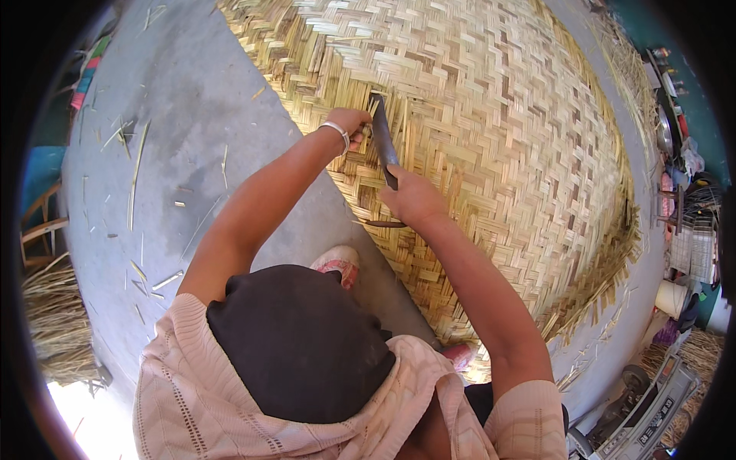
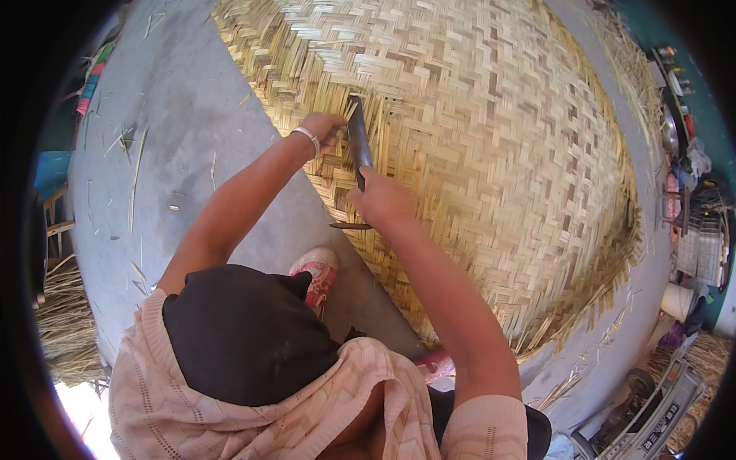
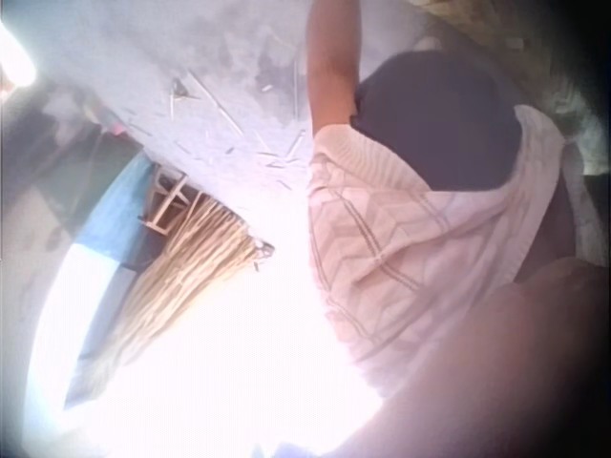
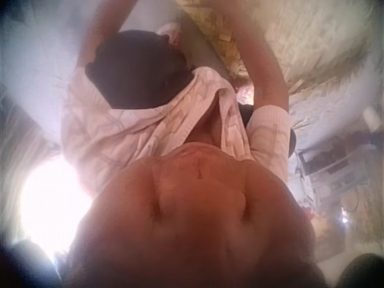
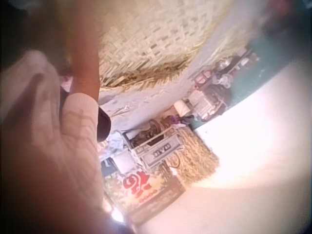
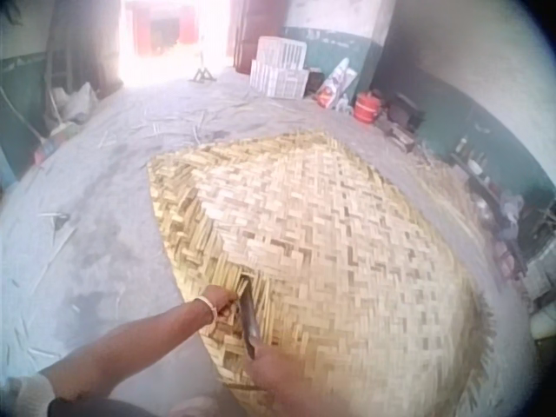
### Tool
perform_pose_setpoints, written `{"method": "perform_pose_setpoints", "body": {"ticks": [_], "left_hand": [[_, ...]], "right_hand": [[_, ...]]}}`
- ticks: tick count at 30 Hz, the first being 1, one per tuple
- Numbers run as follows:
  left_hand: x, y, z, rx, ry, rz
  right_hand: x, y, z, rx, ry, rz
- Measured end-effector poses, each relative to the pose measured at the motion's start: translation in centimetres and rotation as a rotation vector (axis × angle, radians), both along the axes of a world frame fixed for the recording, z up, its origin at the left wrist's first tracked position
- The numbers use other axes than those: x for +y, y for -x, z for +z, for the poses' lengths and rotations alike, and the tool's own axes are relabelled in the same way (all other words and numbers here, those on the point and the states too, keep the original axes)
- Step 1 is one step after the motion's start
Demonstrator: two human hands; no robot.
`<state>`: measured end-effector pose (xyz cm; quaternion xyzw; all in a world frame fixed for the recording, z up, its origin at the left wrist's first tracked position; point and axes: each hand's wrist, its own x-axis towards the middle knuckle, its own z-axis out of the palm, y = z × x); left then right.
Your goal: The person uses a curved knife to trim the edges of a large woven mat on the floor. They repeatedly tap and cut along the perimeter to remove loose strands and even the edge.
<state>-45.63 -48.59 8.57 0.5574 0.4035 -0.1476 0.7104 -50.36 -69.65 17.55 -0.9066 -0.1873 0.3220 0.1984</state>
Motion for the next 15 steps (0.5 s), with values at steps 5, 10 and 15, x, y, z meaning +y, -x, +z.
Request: {"method": "perform_pose_setpoints", "body": {"ticks": [5,10,15], "left_hand": [[0.3,-2.0,-0.1,-0.002,-0.428,-0.228],[0.8,-0.8,1.0,-0.057,-0.452,-0.365],[0.7,0.1,1.1,-0.066,-0.429,-0.364]], "right_hand": [[0.8,0.1,0.0,-0.021,0.058,0.020],[0.6,-0.2,0.8,0.006,0.083,0.028],[0.6,0.7,1.0,-0.013,-0.032,-0.037]]}}
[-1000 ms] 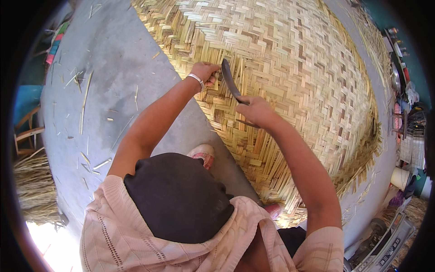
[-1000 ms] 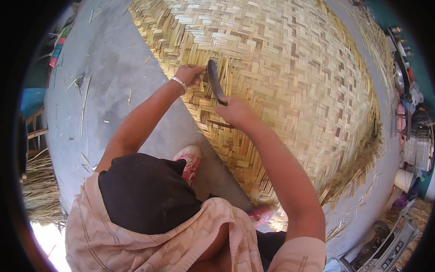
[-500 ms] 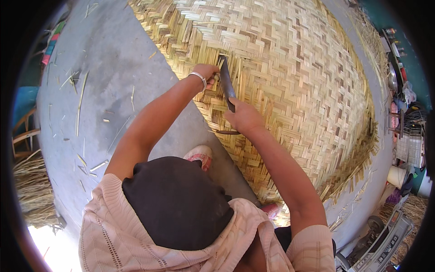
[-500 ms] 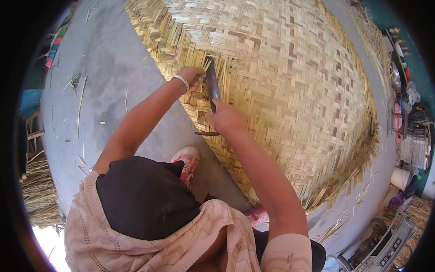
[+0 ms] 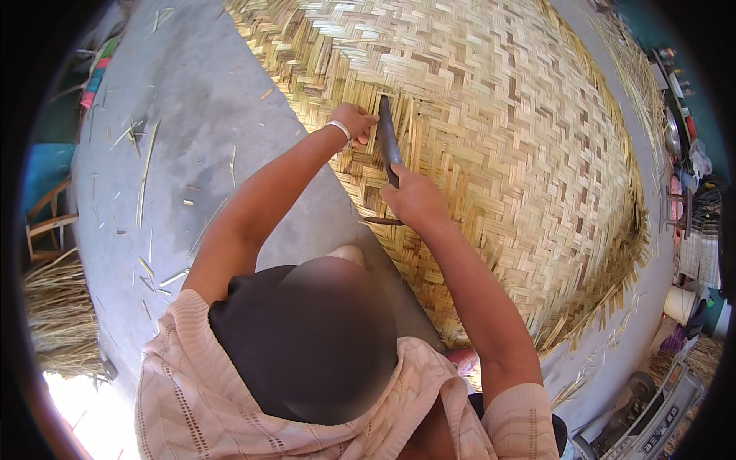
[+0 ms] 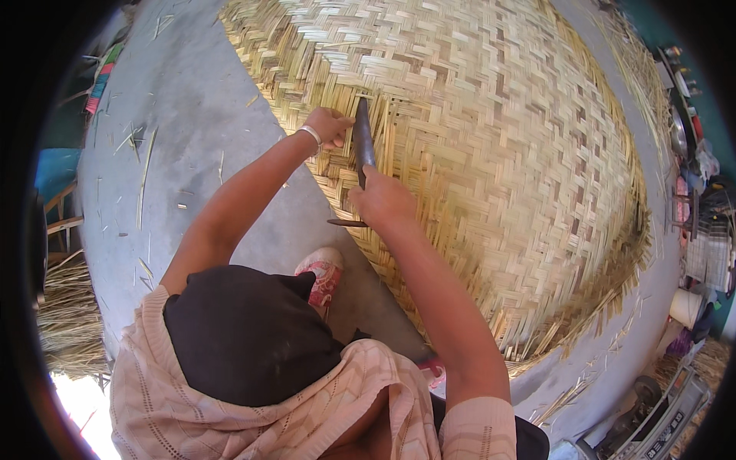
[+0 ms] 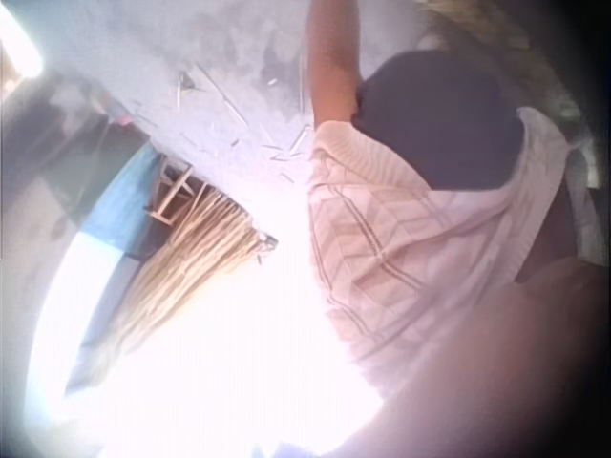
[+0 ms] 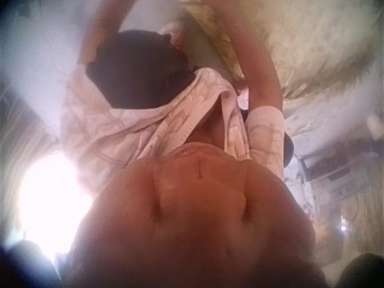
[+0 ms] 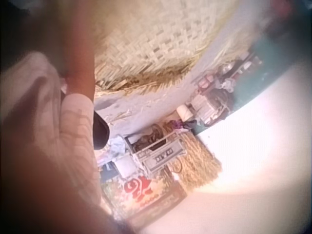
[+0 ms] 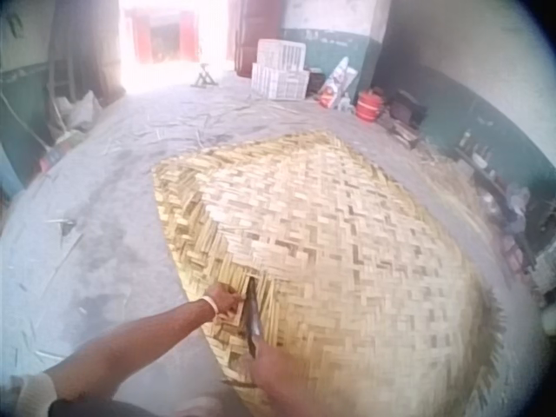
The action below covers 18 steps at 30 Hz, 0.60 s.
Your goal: The person uses a curved knife to trim the edges of a large woven mat on the floor. They repeatedly tap and cut along the perimeter to remove loose strands and even the edge.
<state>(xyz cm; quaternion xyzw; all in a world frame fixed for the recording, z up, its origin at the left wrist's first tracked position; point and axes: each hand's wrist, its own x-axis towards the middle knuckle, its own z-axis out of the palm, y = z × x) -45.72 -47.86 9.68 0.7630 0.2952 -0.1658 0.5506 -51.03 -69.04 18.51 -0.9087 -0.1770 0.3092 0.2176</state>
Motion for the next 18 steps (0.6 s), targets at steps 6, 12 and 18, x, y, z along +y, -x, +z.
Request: {"method": "perform_pose_setpoints", "body": {"ticks": [6,12,18], "left_hand": [[0.2,-1.0,-1.3,0.017,-0.316,-0.221],[-1.0,0.7,-2.0,-0.265,-0.626,-0.165],[-0.1,2.6,-0.9,-0.335,-0.452,-0.270]], "right_hand": [[0.9,1.3,-1.3,-0.055,0.026,-0.040],[0.8,1.1,-1.6,-0.085,0.131,-0.007],[-0.2,0.0,0.6,-0.049,0.121,0.063]]}}
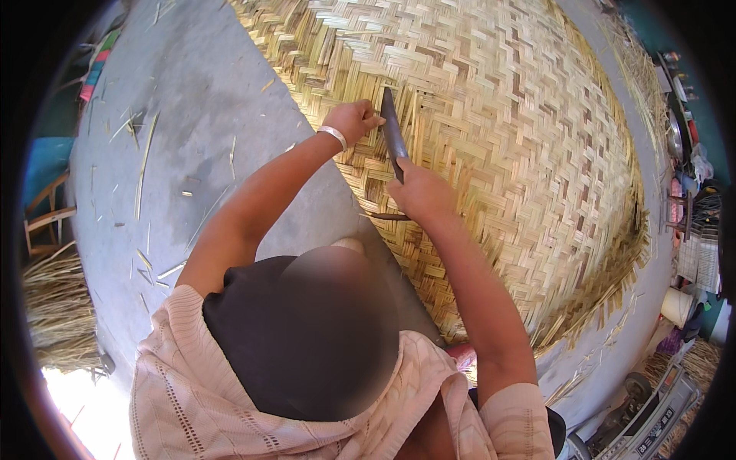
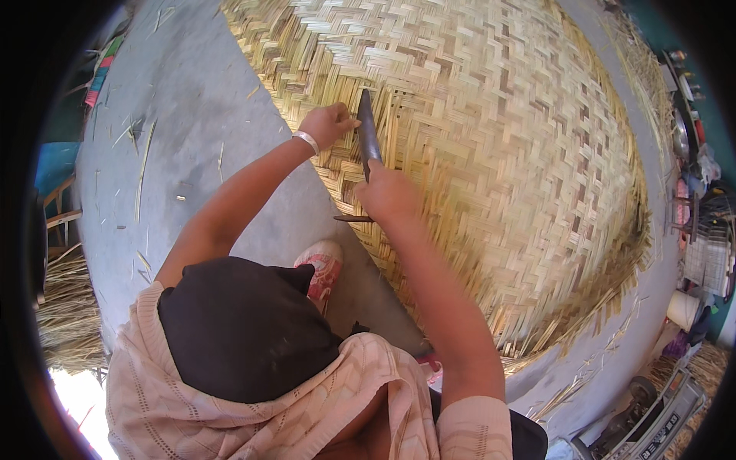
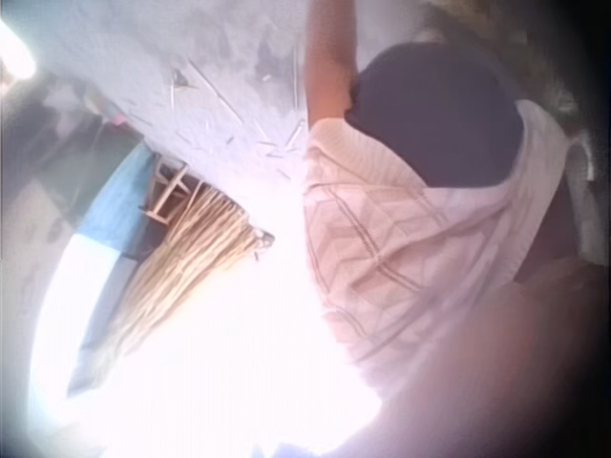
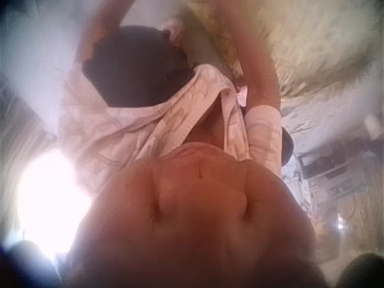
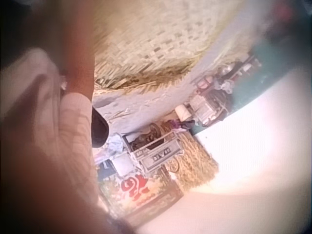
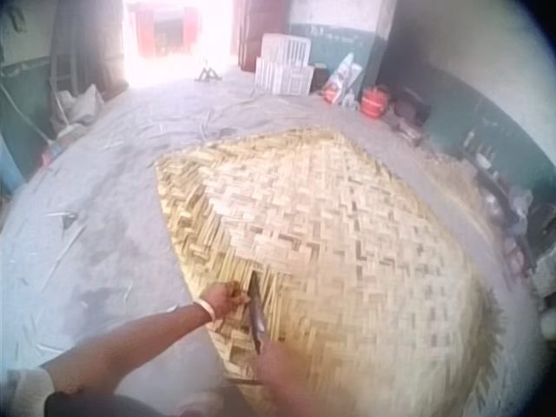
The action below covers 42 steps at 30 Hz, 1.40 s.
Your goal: The person uses a curved knife to trim the edges of a large woven mat on the floor. They repeatedly tap and cut along the perimeter to remove loose strands and even the edge.
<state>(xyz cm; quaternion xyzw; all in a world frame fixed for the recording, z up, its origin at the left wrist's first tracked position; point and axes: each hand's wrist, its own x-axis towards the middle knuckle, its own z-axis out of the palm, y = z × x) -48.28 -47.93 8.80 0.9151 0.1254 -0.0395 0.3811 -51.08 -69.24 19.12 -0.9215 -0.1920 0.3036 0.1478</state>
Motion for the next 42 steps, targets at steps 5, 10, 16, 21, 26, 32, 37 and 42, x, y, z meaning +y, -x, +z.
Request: {"method": "perform_pose_setpoints", "body": {"ticks": [5,10,16,21,26,32,37,42], "left_hand": [[-0.5,-0.6,-0.7,-0.011,-0.230,-0.001],[0.1,-2.8,-1.3,-0.012,-0.062,0.265],[-1.2,-4.8,-0.6,0.042,0.369,0.129],[-0.4,-6.7,0.8,0.469,0.649,0.112],[1.2,-5.1,1.2,0.568,0.974,0.013],[1.5,-3.2,1.8,0.584,1.000,-0.069],[1.5,-2.7,1.1,0.542,0.998,-0.071],[1.3,-2.8,0.2,0.525,0.982,-0.024]], "right_hand": [[-5.2,1.8,4.6,0.148,0.060,0.064],[-9.5,2.6,7.2,0.154,-0.061,-0.074],[-9.9,2.3,6.9,0.320,-0.471,-0.358],[-10.2,2.8,7.2,0.309,-0.571,-0.343],[-10.5,2.9,7.5,0.409,-0.593,-0.439],[-9.8,3.2,6.6,0.434,-0.603,-0.423],[-9.2,3.0,6.6,0.529,-0.497,-0.454],[-8.6,3.1,5.9,0.504,-0.579,-0.467]]}}
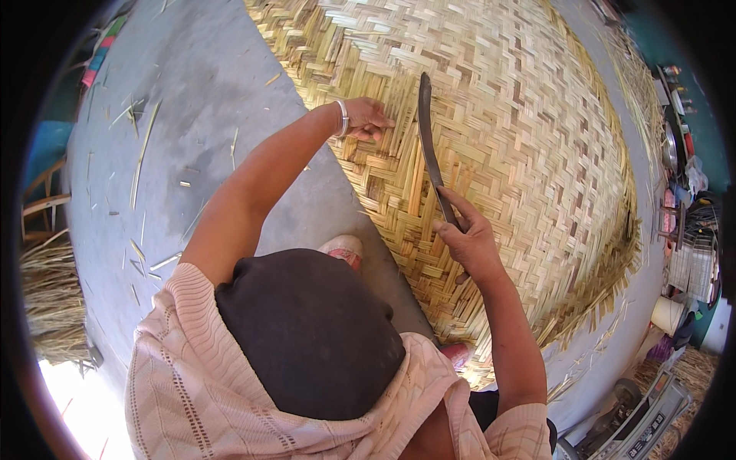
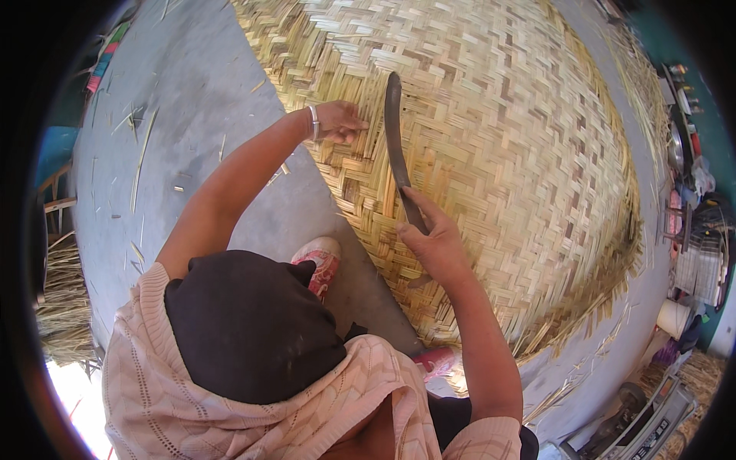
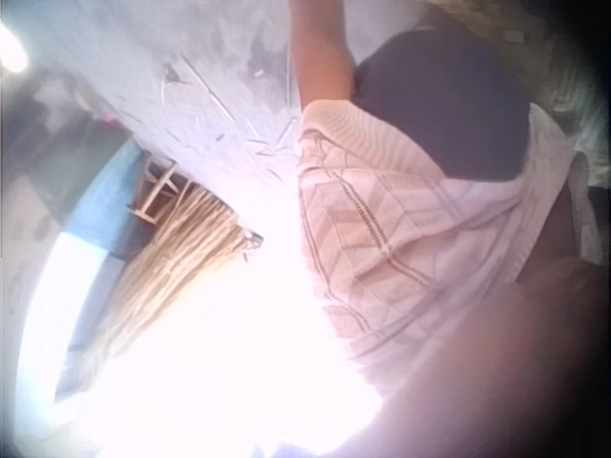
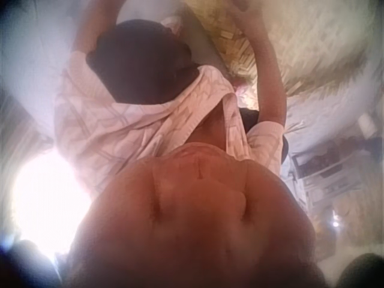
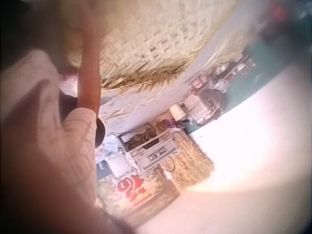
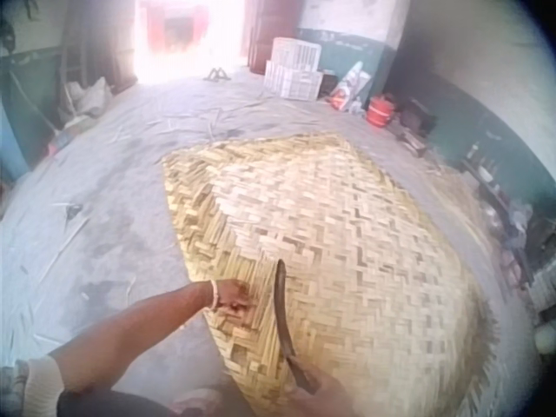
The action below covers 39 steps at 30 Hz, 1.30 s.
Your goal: The person uses a curved knife to trim the edges of a large woven mat on the floor. They repeatedly tap and cut along the perimeter to remove loose strands and even the edge.
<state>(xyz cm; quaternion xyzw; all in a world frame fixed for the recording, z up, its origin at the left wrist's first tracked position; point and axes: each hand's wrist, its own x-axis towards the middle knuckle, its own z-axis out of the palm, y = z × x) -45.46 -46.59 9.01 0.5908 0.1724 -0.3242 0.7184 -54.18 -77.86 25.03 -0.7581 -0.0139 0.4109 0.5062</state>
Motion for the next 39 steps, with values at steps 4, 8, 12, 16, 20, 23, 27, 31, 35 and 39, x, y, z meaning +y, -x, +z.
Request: {"method": "perform_pose_setpoints", "body": {"ticks": [4,8,12,16,20,23,27,31,35,39], "left_hand": [[-0.8,-0.2,-0.1,-0.025,-0.145,0.035],[-2.1,1.1,-0.4,-0.099,-0.201,0.256],[-3.0,2.0,-0.5,-0.088,-0.256,0.414],[-3.2,2.8,-0.4,-0.080,-0.298,0.476],[-2.5,3.2,-0.5,-0.084,-0.010,0.490],[-2.3,2.7,-0.7,-0.067,-0.020,0.452],[-1.8,1.6,-0.7,-0.098,0.014,0.441],[-1.2,1.0,-0.1,-0.112,-0.101,0.323],[-1.4,0.8,0.7,-0.133,-0.231,0.307],[-1.6,0.4,1.5,-0.107,-0.333,0.301]], "right_hand": [[0.8,0.1,-1.1,-0.086,-0.073,0.053],[1.7,-0.3,-1.1,-0.001,-0.056,0.157],[3.2,-1.3,-1.5,0.332,-0.181,0.003],[4.7,-3.0,-2.7,0.403,-0.204,-0.088],[5.6,-4.1,-2.9,0.129,0.112,0.094],[5.3,-5.6,-1.6,0.167,0.080,0.177],[5.3,-7.4,-0.2,0.184,0.198,0.233],[6.2,-9.1,0.2,0.246,0.199,0.246],[6.5,-9.4,-0.1,0.221,0.200,0.290],[7.5,-5.6,-3.1,-0.137,0.343,0.344]]}}
